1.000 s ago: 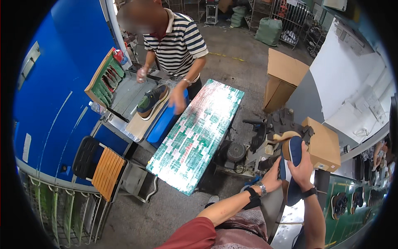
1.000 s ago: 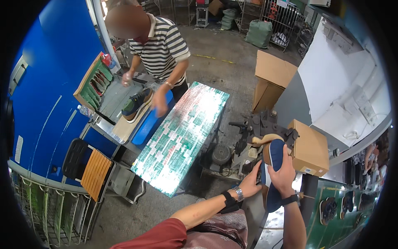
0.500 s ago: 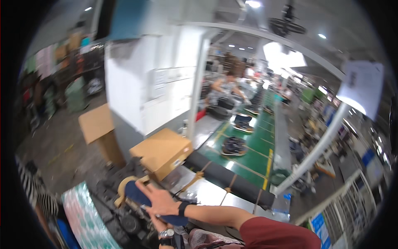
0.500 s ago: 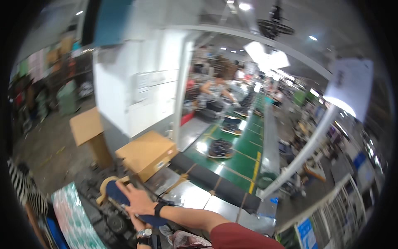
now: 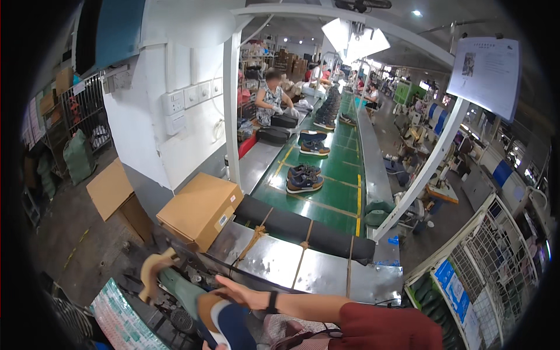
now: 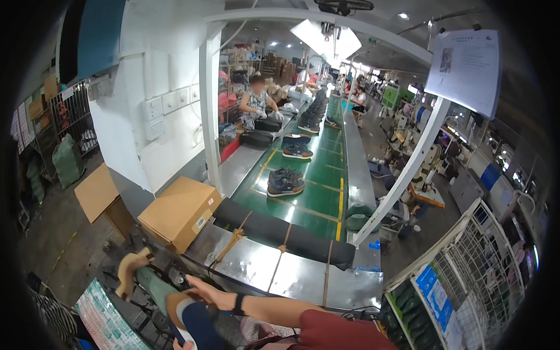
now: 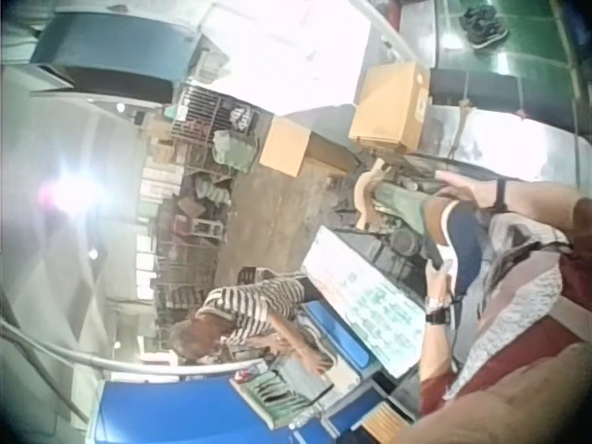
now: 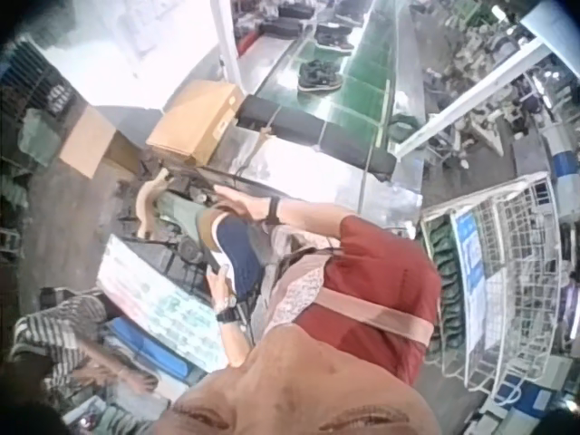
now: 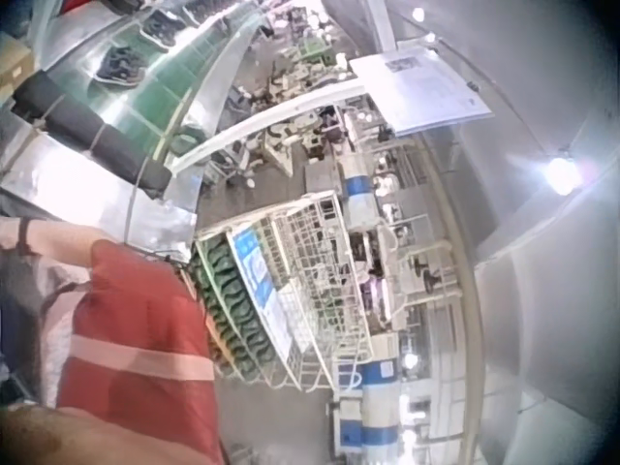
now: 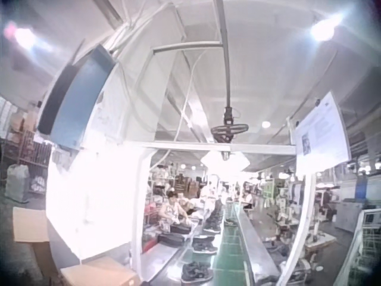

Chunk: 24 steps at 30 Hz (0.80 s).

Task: The worker places shoes onto shoe lasts and moves items across the assembly area and storage racks.

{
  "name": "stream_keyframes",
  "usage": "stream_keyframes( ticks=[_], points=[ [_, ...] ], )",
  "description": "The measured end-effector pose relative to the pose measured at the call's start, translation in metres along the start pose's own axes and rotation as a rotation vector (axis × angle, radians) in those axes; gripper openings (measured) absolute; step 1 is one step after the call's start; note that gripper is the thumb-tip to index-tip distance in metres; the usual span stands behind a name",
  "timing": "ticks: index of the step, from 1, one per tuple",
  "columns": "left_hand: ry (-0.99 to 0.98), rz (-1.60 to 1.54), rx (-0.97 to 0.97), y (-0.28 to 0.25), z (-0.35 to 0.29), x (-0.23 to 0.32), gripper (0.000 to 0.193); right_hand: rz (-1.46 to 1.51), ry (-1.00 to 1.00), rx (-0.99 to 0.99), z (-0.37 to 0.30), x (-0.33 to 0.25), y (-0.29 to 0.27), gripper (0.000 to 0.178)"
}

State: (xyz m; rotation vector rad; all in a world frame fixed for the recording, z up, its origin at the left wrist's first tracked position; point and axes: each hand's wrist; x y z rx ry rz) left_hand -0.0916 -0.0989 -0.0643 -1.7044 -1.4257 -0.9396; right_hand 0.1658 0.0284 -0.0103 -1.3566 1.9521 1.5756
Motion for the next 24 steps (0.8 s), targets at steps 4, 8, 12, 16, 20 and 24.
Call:
stream_keyframes(
  ticks=[4, 8, 12, 16, 20, 24],
  points=[
    [0.227, 0.519, -0.030, -0.043, -0.042, -0.051, 0.085, 0.486, 0.330, -0.338, 0.054, 0.030, 0.034, 0.078],
    [-0.076, 0.541, -0.097, -0.027, -0.056, -0.026, 0.092, 0.505, 0.344, -0.227, 0.053, 0.022, 0.036, 0.063],
    [0.055, 0.552, 0.246, -0.005, -0.046, -0.059, 0.088, 0.340, 0.339, -0.612, 0.024, -0.008, 0.031, 0.096],
    [0.178, 0.819, 0.327, 0.080, 0.054, 0.008, 0.088, -0.276, -0.274, -0.371, -0.016, -0.064, -0.082, 0.113],
    [0.259, 0.950, 0.316, 0.196, 0.143, 0.086, 0.086, -0.780, -0.528, 0.287, -0.089, -0.076, -0.220, 0.122],
    [0.480, 1.128, 0.193, 0.257, 0.209, 0.069, 0.082, -1.039, -0.360, 0.761, -0.146, -0.051, -0.289, 0.104]
  ],
)
Point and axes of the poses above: each hand's wrist, its own z-axis towards the middle knuckle, its own y-axis out of the palm, x = y × z, and after that the axes turned 8 degrees about z, right-handed
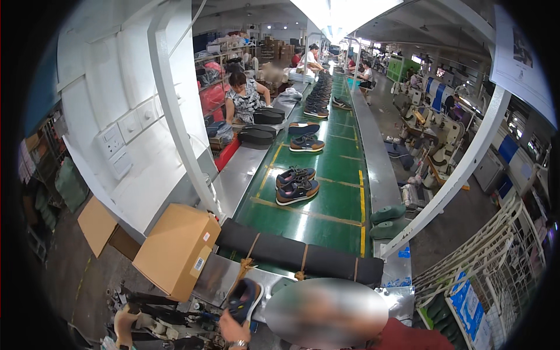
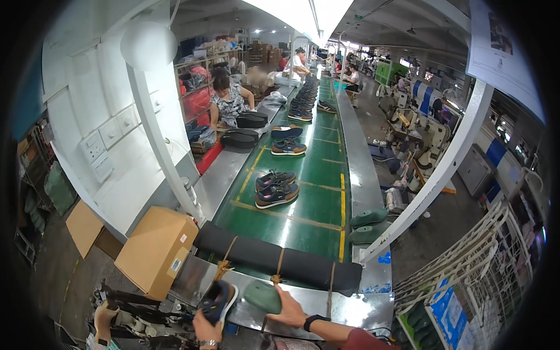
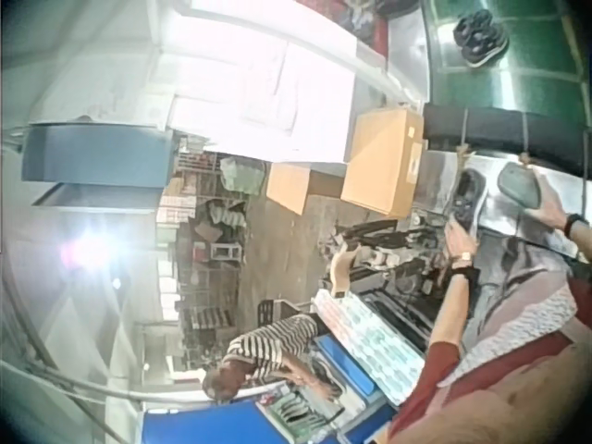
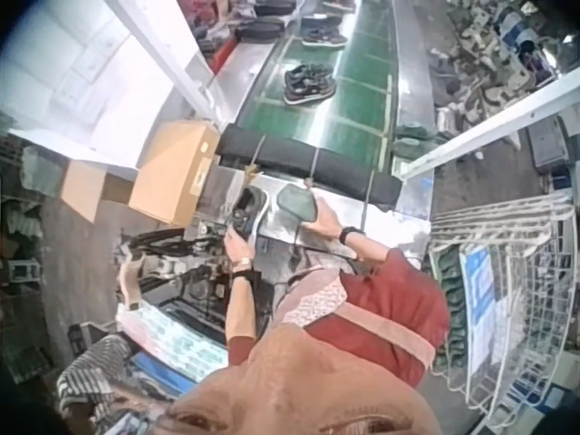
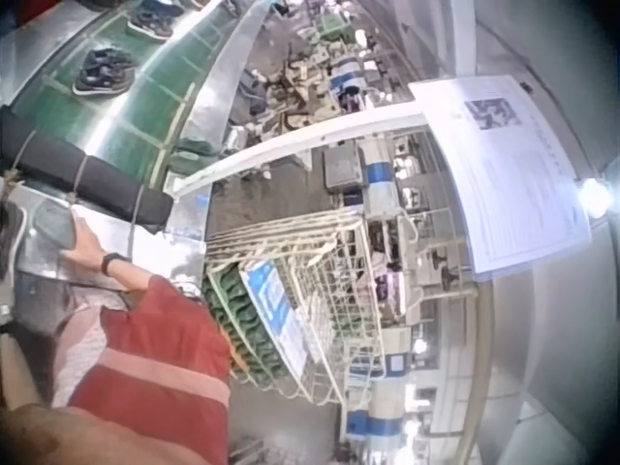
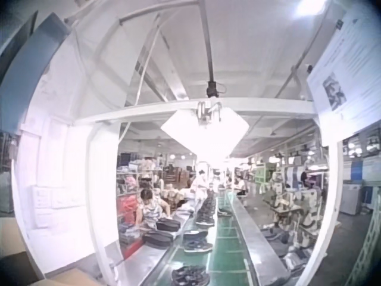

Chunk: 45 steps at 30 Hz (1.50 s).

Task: The worker places shoes onto shoe lasts and moves items across the assembly area and storage racks.

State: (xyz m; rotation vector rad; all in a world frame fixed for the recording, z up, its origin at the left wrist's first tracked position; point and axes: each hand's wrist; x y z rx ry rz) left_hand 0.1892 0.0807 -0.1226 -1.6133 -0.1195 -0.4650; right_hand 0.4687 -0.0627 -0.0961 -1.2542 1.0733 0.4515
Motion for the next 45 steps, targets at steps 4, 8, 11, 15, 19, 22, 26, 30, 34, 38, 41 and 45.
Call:
stream_keyframes(
  ticks=[4, 8, 11, 15, 19, 22, 26, 30, 34, 38, 41, 45],
  points=[
    [0.295, 0.075, -0.053, 0.063, -0.002, -0.001, 0.080, -0.207, 0.056, -0.131, -0.022, 0.087, 0.016, 0.088],
    [0.317, -0.199, -0.090, 0.014, -0.032, 0.043, 0.072, -0.206, 0.097, 0.190, -0.031, 0.113, 0.037, 0.078],
    [0.227, -0.321, -0.209, 0.000, -0.070, 0.015, 0.064, -0.131, 0.143, 0.254, -0.034, 0.152, 0.033, 0.085],
    [-0.195, -0.284, -0.139, -0.016, -0.148, -0.090, 0.065, -0.104, 0.014, 0.067, -0.005, 0.190, 0.008, 0.075],
    [-0.576, -0.317, -0.003, -0.021, -0.258, -0.204, 0.057, -0.335, 0.228, -0.173, -0.002, 0.144, 0.010, 0.058],
    [-0.693, -0.245, 0.185, -0.044, -0.326, -0.260, 0.056, -0.481, 0.128, -0.017, 0.017, 0.172, 0.037, 0.071],
    [-0.668, -0.139, 0.249, -0.093, -0.362, -0.309, 0.058, -0.590, 0.006, 0.095, -0.043, 0.073, 0.119, 0.072],
    [-0.406, 0.032, 0.178, -0.120, -0.339, -0.346, 0.072, -0.331, -0.156, -0.121, -0.087, 0.003, 0.129, 0.072],
    [-0.399, 0.633, -0.010, -0.160, -0.347, -0.468, 0.090, -0.489, -0.008, -0.309, -0.096, -0.044, 0.182, 0.079],
    [-0.756, 0.287, -0.234, -0.177, -0.358, -0.575, 0.088, -0.387, 0.008, -0.162, -0.113, -0.045, 0.166, 0.072],
    [-0.810, 0.396, -0.388, -0.182, -0.318, -0.561, 0.093, -0.351, 0.070, -0.099, -0.130, -0.021, 0.130, 0.076],
    [-0.750, 0.343, -0.489, -0.187, -0.313, -0.502, 0.100, -0.198, 0.322, -0.160, -0.136, 0.012, 0.127, 0.081]
  ],
)
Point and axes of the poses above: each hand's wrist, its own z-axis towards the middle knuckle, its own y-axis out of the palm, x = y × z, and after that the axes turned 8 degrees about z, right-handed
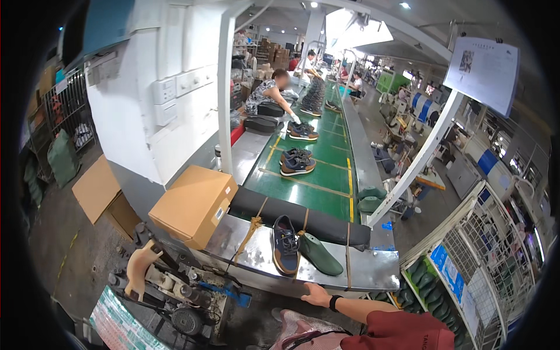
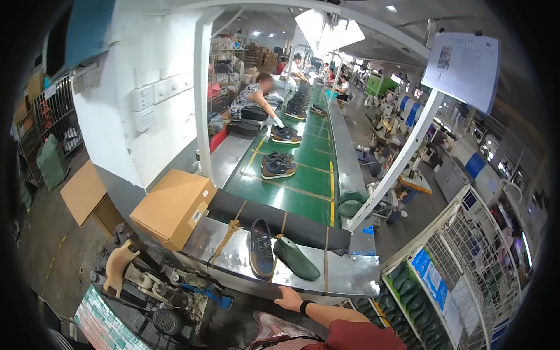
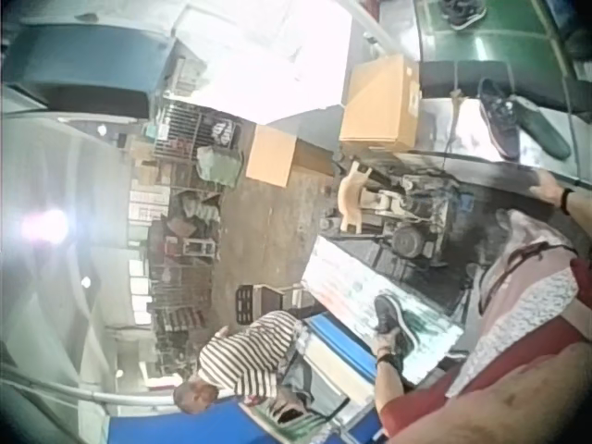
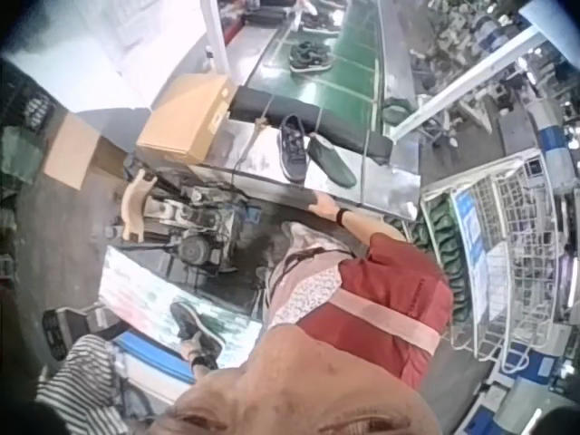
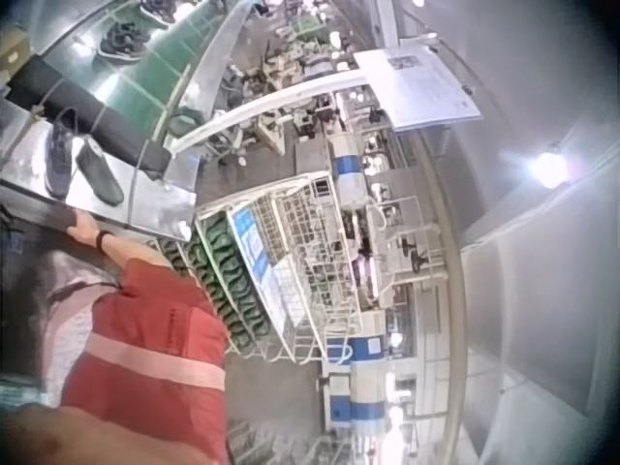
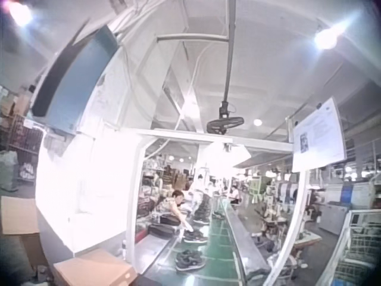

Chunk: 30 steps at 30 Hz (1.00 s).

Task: The worker places shoes onto shoe lasts and moves items across the assembly area and storage racks.

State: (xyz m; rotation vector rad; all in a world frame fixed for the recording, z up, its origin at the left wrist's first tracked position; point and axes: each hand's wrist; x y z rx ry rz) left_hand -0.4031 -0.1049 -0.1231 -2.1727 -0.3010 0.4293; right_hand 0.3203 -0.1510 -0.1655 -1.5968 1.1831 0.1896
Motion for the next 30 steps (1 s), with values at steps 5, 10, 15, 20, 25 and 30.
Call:
stream_keyframes(
  ticks=[5, 10, 15, 20, 25, 30],
  points=[
    [0.393, -0.256, 0.041, -0.043, -0.104, 0.151, 0.086, 0.735, 0.415, -0.718, 0.056, -0.058, 0.014, 0.101],
    [1.158, -0.293, 0.635, -0.171, -0.201, 0.339, 0.079, 0.812, -0.206, -1.091, 0.080, -0.095, 0.033, 0.101],
    [1.002, -0.307, 0.910, -0.141, -0.210, 0.391, 0.077, 1.111, 0.320, -1.165, 0.058, -0.226, -0.042, 0.072],
    [0.758, -0.497, 0.801, -0.116, -0.201, 0.408, 0.102, 0.783, -0.620, -0.812, 0.059, -0.278, -0.032, 0.100],
    [0.633, -0.755, 0.864, -0.135, -0.163, 0.398, 0.106, 0.442, -1.045, -0.495, 0.057, -0.344, 0.009, 0.100],
    [0.653, -0.849, 0.984, -0.122, -0.130, 0.402, 0.101, 0.173, -1.047, -0.386, 0.055, -0.366, 0.021, 0.102]
  ],
)
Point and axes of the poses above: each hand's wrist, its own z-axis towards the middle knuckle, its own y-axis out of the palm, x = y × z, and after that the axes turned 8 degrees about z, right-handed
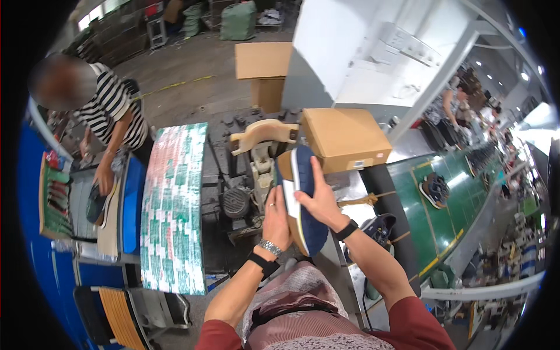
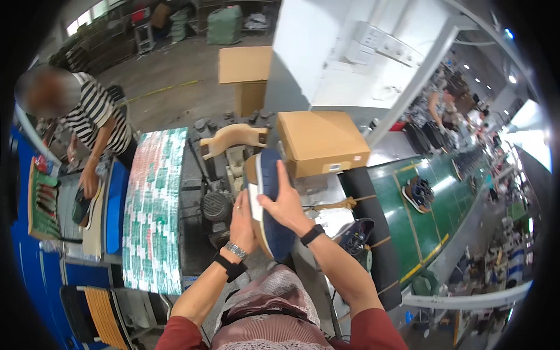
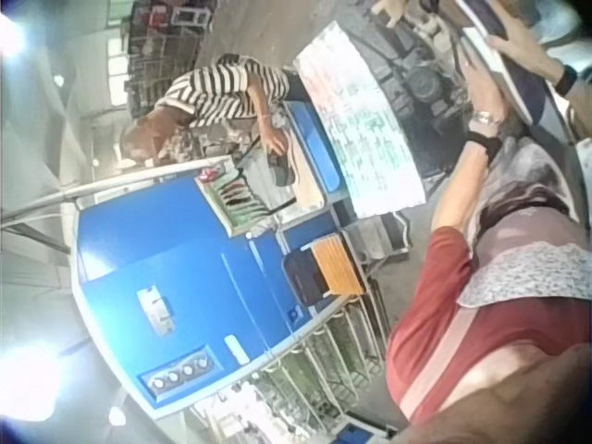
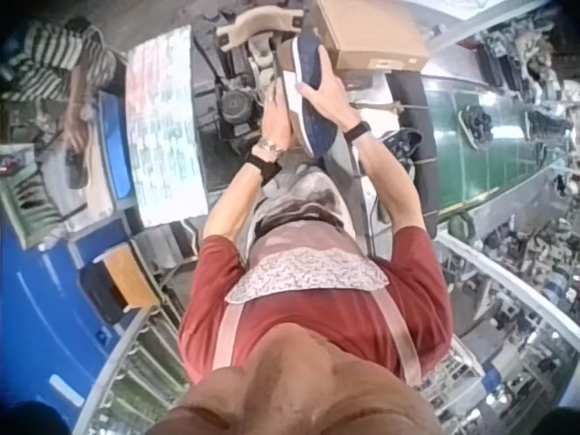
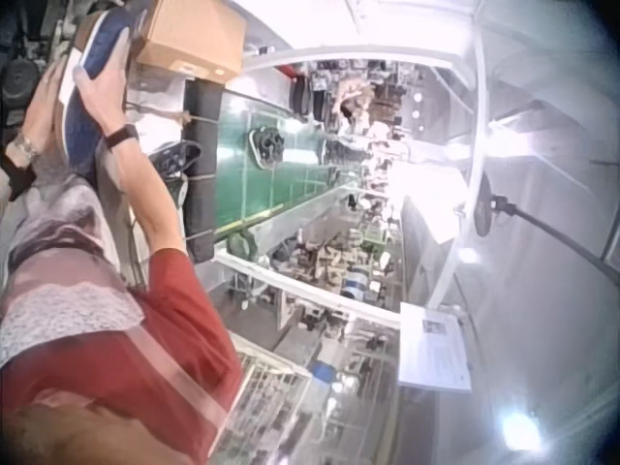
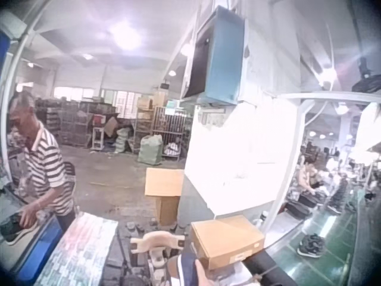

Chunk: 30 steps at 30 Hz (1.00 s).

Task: The worker places shoes onto shoe lasts and moves items across the assembly area and storage racks.

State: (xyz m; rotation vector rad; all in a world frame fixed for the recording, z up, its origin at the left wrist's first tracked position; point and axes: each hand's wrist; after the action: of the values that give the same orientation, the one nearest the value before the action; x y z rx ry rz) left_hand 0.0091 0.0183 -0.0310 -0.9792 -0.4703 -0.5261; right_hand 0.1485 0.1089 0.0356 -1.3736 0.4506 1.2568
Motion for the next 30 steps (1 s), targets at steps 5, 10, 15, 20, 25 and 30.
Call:
stream_keyframes(
  ticks=[5, 10, 15, 20, 25, 30],
  points=[
    [-0.793, -1.674, 0.036, 0.037, -0.005, -0.049, 0.074, -0.271, 0.023, -0.192, 0.039, -0.052, 0.024, 0.109],
    [-0.325, -0.913, -0.006, 0.028, -0.047, -0.056, 0.075, -0.351, -0.007, -0.179, 0.015, -0.039, 0.033, 0.115],
    [-0.902, -1.926, -0.176, 0.028, -0.041, -0.015, 0.066, -0.349, 0.023, -0.200, -0.002, -0.044, 0.011, 0.117],
    [-0.968, -1.874, -0.145, 0.047, -0.030, -0.025, 0.066, -0.306, -0.022, -0.132, -0.009, -0.031, 0.026, 0.115],
    [-0.938, -1.852, -0.178, 0.043, -0.029, -0.019, 0.066, -0.275, -0.058, -0.099, -0.021, -0.035, 0.025, 0.115],
    [-0.942, -1.807, -0.229, 0.034, -0.036, -0.018, 0.066, -0.296, -0.114, -0.029, -0.032, -0.040, 0.017, 0.107]
  ],
)
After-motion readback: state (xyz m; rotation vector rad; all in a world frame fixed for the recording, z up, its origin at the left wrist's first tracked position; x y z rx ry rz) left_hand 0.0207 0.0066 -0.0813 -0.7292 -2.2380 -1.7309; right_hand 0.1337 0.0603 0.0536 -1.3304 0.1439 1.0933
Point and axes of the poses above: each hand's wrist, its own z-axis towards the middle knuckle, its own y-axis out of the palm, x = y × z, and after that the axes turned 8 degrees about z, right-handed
